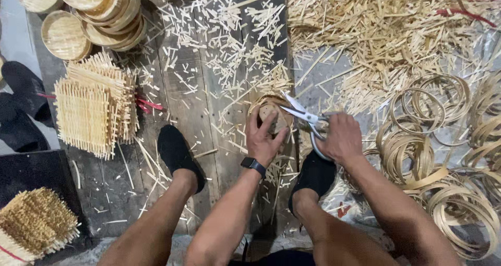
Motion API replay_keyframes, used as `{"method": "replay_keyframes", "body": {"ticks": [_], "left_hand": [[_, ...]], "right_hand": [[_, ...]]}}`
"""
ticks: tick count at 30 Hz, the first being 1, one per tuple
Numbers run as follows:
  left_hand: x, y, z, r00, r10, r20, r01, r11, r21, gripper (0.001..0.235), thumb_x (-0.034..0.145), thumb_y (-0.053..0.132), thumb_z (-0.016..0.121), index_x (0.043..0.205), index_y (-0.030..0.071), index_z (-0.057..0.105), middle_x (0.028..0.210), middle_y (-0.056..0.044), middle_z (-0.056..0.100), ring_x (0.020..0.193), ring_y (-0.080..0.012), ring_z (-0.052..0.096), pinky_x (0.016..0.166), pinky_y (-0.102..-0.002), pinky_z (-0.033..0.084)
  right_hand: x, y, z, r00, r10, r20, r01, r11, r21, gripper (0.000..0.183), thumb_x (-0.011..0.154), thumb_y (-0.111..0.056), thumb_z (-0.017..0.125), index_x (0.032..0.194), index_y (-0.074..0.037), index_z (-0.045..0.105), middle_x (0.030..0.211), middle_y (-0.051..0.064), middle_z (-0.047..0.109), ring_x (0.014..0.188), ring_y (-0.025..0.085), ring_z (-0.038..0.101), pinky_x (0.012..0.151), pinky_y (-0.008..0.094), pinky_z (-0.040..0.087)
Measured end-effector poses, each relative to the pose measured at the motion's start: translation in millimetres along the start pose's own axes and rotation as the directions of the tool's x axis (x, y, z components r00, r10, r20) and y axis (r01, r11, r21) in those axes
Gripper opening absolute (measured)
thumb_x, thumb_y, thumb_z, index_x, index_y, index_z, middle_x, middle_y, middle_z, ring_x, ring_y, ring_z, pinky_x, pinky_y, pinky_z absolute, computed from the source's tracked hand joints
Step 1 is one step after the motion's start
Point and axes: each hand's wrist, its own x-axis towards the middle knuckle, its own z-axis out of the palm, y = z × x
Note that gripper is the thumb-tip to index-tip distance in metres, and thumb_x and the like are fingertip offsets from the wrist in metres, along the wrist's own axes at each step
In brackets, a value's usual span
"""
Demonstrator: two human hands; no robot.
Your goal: The person assembles small round bamboo trays by placing a woven bamboo mat into a circular frame and trimming the excess with shears. The person repeats this process for multiple units, stacking the finished trays nearby.
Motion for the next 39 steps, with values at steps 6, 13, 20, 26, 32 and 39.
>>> {"method": "replay_keyframes", "body": {"ticks": [6,13,20,26,32,39], "left_hand": [[4.6,9.8,-1.2,0.999,-0.037,-0.011,0.037,0.999,-0.006,0.064,0.072,0.021,0.088,0.132,0.017,0.067,0.152,-0.026,0.047,0.138,-0.0440,0.050,0.115,-0.049,0.045],[1.1,5.1,8.7,0.999,0.011,0.035,-0.011,1.000,0.008,0.062,0.075,0.012,0.082,0.133,0.014,0.061,0.148,-0.026,0.051,0.139,-0.0455,0.047,0.115,-0.050,0.041],[5.4,-9.7,2.8,0.995,-0.019,0.099,0.017,1.000,0.026,0.080,0.068,0.010,0.081,0.142,0.001,0.050,0.138,-0.023,0.056,0.130,-0.0434,0.051,0.114,-0.051,0.038],[16.3,-6.4,-12.2,0.948,0.039,0.316,-0.013,0.996,-0.086,0.073,0.070,0.004,0.079,0.139,0.008,0.056,0.137,-0.016,0.060,0.131,-0.0369,0.055,0.116,-0.046,0.043],[24.1,-3.4,-24.2,0.915,0.055,0.399,-0.053,0.998,-0.015,0.075,0.067,-0.001,0.076,0.139,0.013,0.060,0.134,-0.017,0.058,0.130,-0.0370,0.052,0.114,-0.044,0.042],[36.1,-9.7,-32.4,0.849,0.185,0.495,-0.214,0.977,0.001,0.062,0.070,-0.005,0.071,0.129,0.013,0.069,0.133,-0.010,0.063,0.131,-0.0339,0.054,0.115,-0.042,0.045]], "right_hand": [[19.4,23.9,0.5,0.962,0.077,0.264,-0.060,0.996,-0.073,0.029,0.093,-0.030,0.066,0.107,-0.005,0.066,0.097,0.017,0.066,0.088,0.032,0.068,0.072,0.046,0.057],[33.4,19.2,-7.9,0.991,-0.121,-0.059,0.118,0.992,-0.053,0.059,0.067,-0.048,0.077,0.098,0.001,0.064,0.090,0.021,0.064,0.085,0.038,0.065,0.076,0.049,0.057],[33.7,29.4,-8.6,0.976,-0.018,0.218,0.037,0.996,-0.082,0.046,0.082,-0.043,0.073,0.106,-0.005,0.066,0.095,0.017,0.064,0.091,0.033,0.064,0.079,0.048,0.055],[38.9,23.0,-8.9,0.941,0.037,0.336,0.019,0.987,-0.160,0.055,0.085,-0.053,0.068,0.108,-0.003,0.066,0.090,0.017,0.063,0.086,0.031,0.064,0.077,0.044,0.057],[41.1,22.2,-15.8,0.921,0.049,0.385,0.044,0.973,-0.228,0.049,0.089,-0.050,0.065,0.107,-0.005,0.066,0.090,0.014,0.060,0.084,0.026,0.060,0.071,0.042,0.055],[42.9,30.1,-12.9,0.926,0.022,0.378,0.054,0.980,-0.190,0.038,0.090,-0.036,0.063,0.113,-0.006,0.066,0.094,0.014,0.062,0.086,0.026,0.063,0.073,0.042,0.055]]}}
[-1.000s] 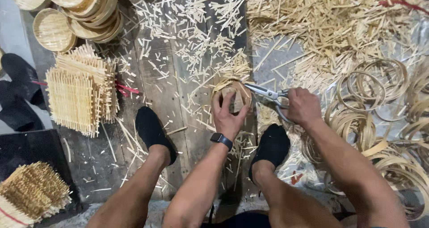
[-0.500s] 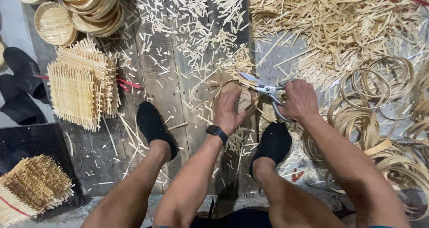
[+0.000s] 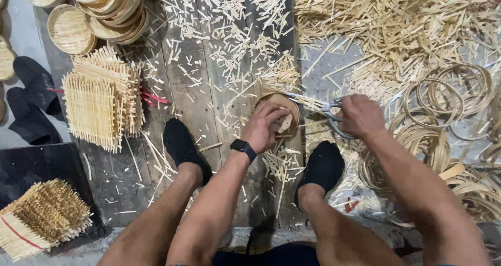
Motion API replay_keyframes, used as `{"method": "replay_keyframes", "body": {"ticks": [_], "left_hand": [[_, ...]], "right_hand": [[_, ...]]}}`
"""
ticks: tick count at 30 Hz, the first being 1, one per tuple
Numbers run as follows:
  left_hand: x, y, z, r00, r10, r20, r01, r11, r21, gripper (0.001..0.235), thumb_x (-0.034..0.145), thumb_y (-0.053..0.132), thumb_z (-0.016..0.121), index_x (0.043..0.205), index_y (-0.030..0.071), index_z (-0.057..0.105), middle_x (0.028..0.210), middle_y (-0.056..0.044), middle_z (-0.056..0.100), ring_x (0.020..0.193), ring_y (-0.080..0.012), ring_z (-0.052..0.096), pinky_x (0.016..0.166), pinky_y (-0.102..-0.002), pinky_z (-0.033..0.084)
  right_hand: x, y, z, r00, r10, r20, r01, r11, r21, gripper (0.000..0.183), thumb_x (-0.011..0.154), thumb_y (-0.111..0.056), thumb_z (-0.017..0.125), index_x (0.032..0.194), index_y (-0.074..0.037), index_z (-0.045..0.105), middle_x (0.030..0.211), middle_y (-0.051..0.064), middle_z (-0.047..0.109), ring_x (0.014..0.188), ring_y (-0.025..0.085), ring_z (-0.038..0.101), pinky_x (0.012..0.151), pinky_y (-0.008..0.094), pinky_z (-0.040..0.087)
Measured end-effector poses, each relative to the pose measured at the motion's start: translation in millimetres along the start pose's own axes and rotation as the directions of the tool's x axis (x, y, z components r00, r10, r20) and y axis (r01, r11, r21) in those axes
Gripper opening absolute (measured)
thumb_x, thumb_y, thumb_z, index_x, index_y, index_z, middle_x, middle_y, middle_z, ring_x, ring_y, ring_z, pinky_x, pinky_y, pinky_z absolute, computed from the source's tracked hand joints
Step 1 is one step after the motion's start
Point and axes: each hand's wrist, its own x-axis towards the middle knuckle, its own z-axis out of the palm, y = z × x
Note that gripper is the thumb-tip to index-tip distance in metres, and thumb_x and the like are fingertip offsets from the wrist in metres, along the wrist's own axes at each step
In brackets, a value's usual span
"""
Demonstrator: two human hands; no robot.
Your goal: The person assembles small round bamboo trays by placing a woven bamboo mat into a circular frame and trimming the excess with shears. The person repeats this process for multiple units, stacking the finished trays nearby.
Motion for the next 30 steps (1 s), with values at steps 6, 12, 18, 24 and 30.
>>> {"method": "replay_keyframes", "body": {"ticks": [6,12,18,24,30], "left_hand": [[7.9,-2.0,-10.8,0.985,0.097,0.145,-0.100,0.995,0.017,0.062,0.066,-0.005,0.071,0.126,0.012,0.069,0.137,-0.010,0.061,0.137,-0.0343,0.050,0.119,-0.042,0.042],[8.0,17.8,-26.8,0.982,-0.001,0.190,-0.034,0.983,0.181,0.062,0.058,0.009,0.085,0.119,0.017,0.075,0.149,-0.017,0.043,0.139,-0.0488,0.033,0.112,-0.060,0.027],[-3.8,24.5,-4.2,0.998,-0.064,-0.008,0.064,0.994,0.093,0.052,0.067,0.012,0.082,0.119,0.019,0.076,0.151,-0.022,0.039,0.141,-0.0464,0.035,0.120,-0.055,0.034],[-8.8,6.0,0.6,0.992,-0.035,-0.117,0.041,0.998,0.049,0.061,0.068,0.010,0.080,0.127,0.018,0.063,0.153,-0.024,0.038,0.141,-0.0485,0.036,0.116,-0.050,0.037],[-22.3,14.2,31.2,0.914,-0.227,-0.337,0.205,0.973,-0.102,0.087,0.078,0.007,0.077,0.155,0.011,0.037,0.151,-0.027,0.043,0.140,-0.0458,0.042,0.117,-0.049,0.038]], "right_hand": [[3.9,-7.0,0.5,0.963,-0.100,-0.249,0.089,0.995,-0.055,0.062,0.071,-0.056,0.074,0.102,-0.004,0.066,0.091,0.015,0.063,0.087,0.029,0.064,0.078,0.043,0.056],[3.4,-3.6,-12.6,1.000,-0.019,-0.010,0.019,0.999,0.028,0.042,0.084,-0.048,0.069,0.104,-0.011,0.068,0.095,0.011,0.063,0.085,0.026,0.064,0.071,0.042,0.057],[4.4,-15.5,-1.7,1.000,0.001,0.001,-0.001,0.997,-0.079,0.062,0.083,-0.062,0.071,0.100,-0.003,0.066,0.086,0.013,0.061,0.078,0.024,0.059,0.071,0.040,0.056],[4.9,-5.1,-10.2,0.998,-0.036,-0.056,0.035,0.999,-0.026,0.043,0.092,-0.047,0.065,0.109,-0.008,0.067,0.088,0.011,0.060,0.077,0.022,0.059,0.065,0.038,0.054],[8.5,-16.0,-4.7,0.999,0.004,0.053,-0.001,0.999,-0.050,0.057,0.084,-0.056,0.069,0.103,-0.003,0.066,0.083,0.013,0.059,0.076,0.024,0.058,0.068,0.039,0.054]]}}
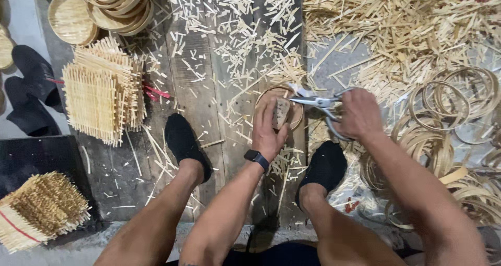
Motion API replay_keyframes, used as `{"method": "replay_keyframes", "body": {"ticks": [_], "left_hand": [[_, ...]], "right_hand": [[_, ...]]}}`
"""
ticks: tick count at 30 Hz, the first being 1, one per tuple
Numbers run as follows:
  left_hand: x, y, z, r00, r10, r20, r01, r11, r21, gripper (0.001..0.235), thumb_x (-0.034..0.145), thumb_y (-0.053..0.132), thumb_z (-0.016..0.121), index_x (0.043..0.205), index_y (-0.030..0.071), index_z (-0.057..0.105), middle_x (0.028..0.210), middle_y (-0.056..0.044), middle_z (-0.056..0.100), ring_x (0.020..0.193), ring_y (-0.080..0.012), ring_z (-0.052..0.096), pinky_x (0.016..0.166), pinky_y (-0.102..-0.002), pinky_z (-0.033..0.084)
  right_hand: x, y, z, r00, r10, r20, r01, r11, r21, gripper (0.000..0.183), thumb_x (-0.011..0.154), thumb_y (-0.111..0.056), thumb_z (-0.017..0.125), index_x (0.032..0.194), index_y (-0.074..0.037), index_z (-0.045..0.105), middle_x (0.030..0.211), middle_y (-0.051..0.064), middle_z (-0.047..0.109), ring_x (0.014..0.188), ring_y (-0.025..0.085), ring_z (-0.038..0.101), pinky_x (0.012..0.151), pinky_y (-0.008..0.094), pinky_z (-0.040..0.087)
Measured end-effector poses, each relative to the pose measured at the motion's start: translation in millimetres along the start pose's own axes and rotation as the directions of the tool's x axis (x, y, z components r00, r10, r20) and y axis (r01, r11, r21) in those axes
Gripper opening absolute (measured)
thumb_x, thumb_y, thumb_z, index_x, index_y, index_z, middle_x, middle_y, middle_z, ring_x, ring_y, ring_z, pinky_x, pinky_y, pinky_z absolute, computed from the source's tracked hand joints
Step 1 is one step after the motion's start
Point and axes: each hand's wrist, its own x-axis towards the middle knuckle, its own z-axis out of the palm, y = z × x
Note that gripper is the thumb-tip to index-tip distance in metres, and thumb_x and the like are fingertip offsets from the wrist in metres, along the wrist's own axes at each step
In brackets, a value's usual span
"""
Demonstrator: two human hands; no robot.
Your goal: The person assembles small round bamboo trays by placing a woven bamboo mat into a circular frame and trimming the excess with shears. The person repeats this process for multiple units, stacking the finished trays nearby.
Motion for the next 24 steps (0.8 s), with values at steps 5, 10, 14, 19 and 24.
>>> {"method": "replay_keyframes", "body": {"ticks": [5,10,14,19,24], "left_hand": [[4.9,-8.9,-3.6,0.999,0.024,0.043,-0.025,0.999,0.035,0.079,0.076,0.000,0.073,0.150,0.012,0.047,0.147,-0.021,0.052,0.137,-0.0433,0.049,0.118,-0.047,0.040],[8.1,-7.4,-3.6,0.999,-0.009,0.049,0.011,0.999,-0.050,0.073,0.073,0.006,0.080,0.140,0.009,0.050,0.136,-0.020,0.056,0.130,-0.0424,0.052,0.113,-0.047,0.042],[13.1,-4.5,-11.9,0.989,0.034,0.145,-0.026,0.998,-0.058,0.068,0.077,0.000,0.076,0.141,0.011,0.054,0.135,-0.018,0.058,0.128,-0.0393,0.055,0.112,-0.044,0.046],[22.9,-5.4,-27.8,0.967,0.116,0.228,-0.113,0.993,-0.024,0.074,0.070,-0.009,0.068,0.139,0.012,0.057,0.134,-0.016,0.057,0.129,-0.0382,0.054,0.114,-0.044,0.044],[28.8,-3.2,-30.9,0.944,0.103,0.312,-0.103,0.995,-0.016,0.072,0.070,-0.012,0.064,0.137,0.014,0.060,0.134,-0.012,0.059,0.130,-0.0360,0.054,0.116,-0.043,0.044]], "right_hand": [[-0.9,2.4,8.5,0.989,-0.029,-0.143,0.038,0.997,0.062,0.036,0.093,-0.036,0.063,0.110,-0.005,0.069,0.088,0.012,0.061,0.081,0.024,0.060,0.072,0.041,0.054],[-4.8,13.6,7.1,0.993,-0.027,-0.114,0.030,0.999,0.019,0.035,0.088,-0.035,0.062,0.106,-0.005,0.068,0.091,0.014,0.060,0.083,0.024,0.061,0.071,0.041,0.055],[1.8,-0.6,-0.2,0.998,-0.016,-0.065,0.014,0.999,-0.030,0.049,0.089,-0.053,0.063,0.099,-0.005,0.066,0.086,0.011,0.059,0.082,0.023,0.059,0.074,0.038,0.054],[-2.4,15.7,-3.4,0.968,0.036,0.250,-0.061,0.994,0.093,0.062,0.097,-0.066,0.053,0.104,-0.005,0.064,0.089,0.012,0.062,0.079,0.026,0.063,0.065,0.041,0.060],[-9.4,20.3,-4.9,1.000,-0.018,-0.007,0.018,0.999,0.047,0.065,0.088,-0.068,0.060,0.103,-0.005,0.066,0.087,0.015,0.061,0.077,0.025,0.061,0.068,0.041,0.056]]}}
